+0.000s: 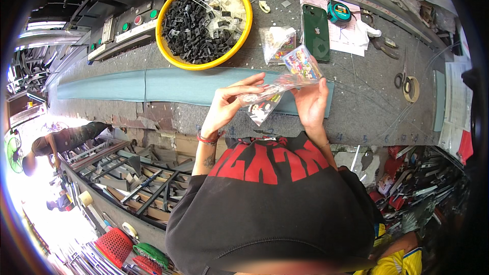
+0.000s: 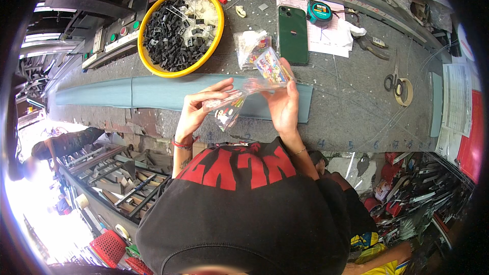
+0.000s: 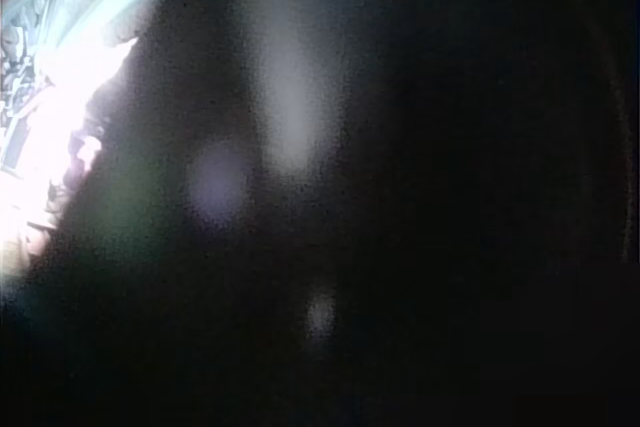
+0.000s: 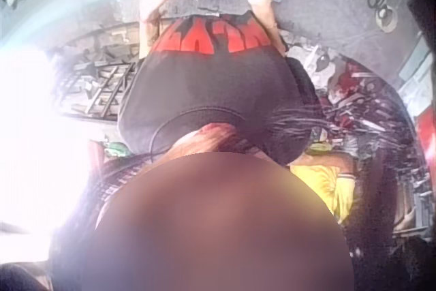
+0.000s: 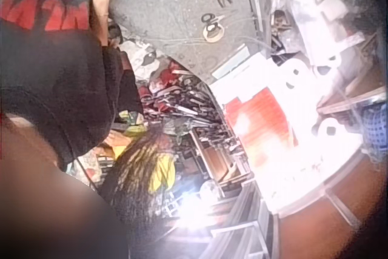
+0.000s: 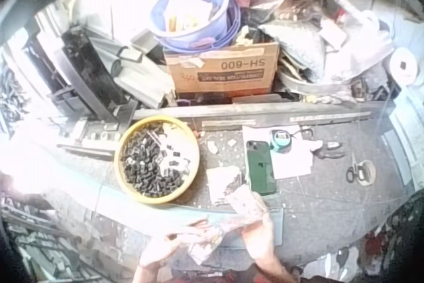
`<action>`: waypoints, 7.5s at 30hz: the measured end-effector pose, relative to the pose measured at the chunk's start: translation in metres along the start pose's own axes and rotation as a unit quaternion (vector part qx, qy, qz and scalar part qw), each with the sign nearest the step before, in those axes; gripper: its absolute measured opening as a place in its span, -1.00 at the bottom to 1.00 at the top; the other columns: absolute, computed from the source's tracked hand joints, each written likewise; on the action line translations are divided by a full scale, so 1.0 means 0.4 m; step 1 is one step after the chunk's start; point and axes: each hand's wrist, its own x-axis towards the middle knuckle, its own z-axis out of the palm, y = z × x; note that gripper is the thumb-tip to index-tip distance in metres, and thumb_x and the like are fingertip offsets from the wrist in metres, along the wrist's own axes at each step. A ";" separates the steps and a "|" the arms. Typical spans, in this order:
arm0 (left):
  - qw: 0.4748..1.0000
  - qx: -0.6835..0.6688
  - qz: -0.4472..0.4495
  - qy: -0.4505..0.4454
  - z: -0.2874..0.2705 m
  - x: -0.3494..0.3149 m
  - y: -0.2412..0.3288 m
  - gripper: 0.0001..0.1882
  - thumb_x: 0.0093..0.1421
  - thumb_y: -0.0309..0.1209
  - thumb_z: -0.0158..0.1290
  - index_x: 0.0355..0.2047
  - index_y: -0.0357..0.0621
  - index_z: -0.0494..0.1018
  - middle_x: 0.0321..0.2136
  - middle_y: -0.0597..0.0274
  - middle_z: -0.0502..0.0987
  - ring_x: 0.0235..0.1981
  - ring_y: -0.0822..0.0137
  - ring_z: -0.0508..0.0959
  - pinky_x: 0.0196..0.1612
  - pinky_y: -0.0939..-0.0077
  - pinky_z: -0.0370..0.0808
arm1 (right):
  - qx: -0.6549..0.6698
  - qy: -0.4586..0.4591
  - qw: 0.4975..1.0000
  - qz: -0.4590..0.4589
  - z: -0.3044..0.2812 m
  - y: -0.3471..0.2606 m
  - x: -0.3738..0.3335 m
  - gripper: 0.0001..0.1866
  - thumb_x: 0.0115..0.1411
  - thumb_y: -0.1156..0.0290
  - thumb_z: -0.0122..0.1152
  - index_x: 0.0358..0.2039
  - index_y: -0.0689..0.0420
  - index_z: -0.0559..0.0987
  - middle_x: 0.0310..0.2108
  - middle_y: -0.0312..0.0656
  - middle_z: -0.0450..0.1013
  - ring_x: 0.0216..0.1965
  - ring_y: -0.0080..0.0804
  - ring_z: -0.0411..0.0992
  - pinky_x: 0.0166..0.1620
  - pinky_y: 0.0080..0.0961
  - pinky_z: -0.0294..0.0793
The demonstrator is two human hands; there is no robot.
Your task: The person wipes the back of a green phone case with a white cloth, then opens a small plastic bag containing stickers and applies one sticker to the case. The person handles the phone case, cloth, sticker sheet, and scissors during the process.
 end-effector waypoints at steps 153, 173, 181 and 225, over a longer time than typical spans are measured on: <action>0.990 -0.039 -0.132 0.028 0.084 0.048 -0.083 -0.59 0.27 -0.43 -0.06 0.10 -0.29 0.20 -0.32 0.18 0.55 -0.28 0.41 0.55 -0.13 0.47 0.50 | -0.440 -0.182 0.872 0.111 -0.046 -0.113 0.089 -0.71 0.14 0.39 0.22 -0.15 0.27 0.52 -0.42 -0.40 0.43 -0.42 -0.74 0.33 -0.31 -0.71 0.37; 0.869 0.466 0.147 0.080 0.125 0.117 -0.056 -0.74 0.05 -0.49 0.11 -0.20 -0.11 0.43 -0.28 0.11 0.39 -0.23 0.09 0.43 -0.18 0.32 0.40 | -0.373 -0.184 0.901 0.119 -0.050 -0.102 0.097 -0.76 0.22 0.38 0.12 -0.19 0.28 0.56 -0.30 -0.32 0.51 -0.27 -0.71 0.38 -0.19 -0.64 0.39; 0.885 0.437 0.152 0.046 0.115 0.132 -0.056 -0.76 0.02 -0.52 0.12 -0.24 -0.14 0.45 -0.35 0.14 0.44 -0.25 0.12 0.44 -0.19 0.33 0.40 | -0.376 -0.176 0.899 0.137 -0.062 -0.092 0.107 -0.78 0.21 0.41 0.11 -0.23 0.29 0.56 -0.35 -0.33 0.51 -0.31 -0.72 0.38 -0.24 -0.64 0.40; 0.936 0.339 0.052 -0.082 0.290 0.192 -0.027 -0.80 0.09 -0.42 0.06 -0.48 -0.33 0.34 -0.59 0.02 0.43 -0.55 0.16 0.46 -0.43 0.34 0.39 | -0.418 0.058 0.894 -0.150 -0.094 -0.128 -0.096 -0.83 0.21 0.41 0.05 -0.32 0.26 0.49 -0.49 -0.25 0.44 -0.43 -0.64 0.34 -0.34 -0.60 0.34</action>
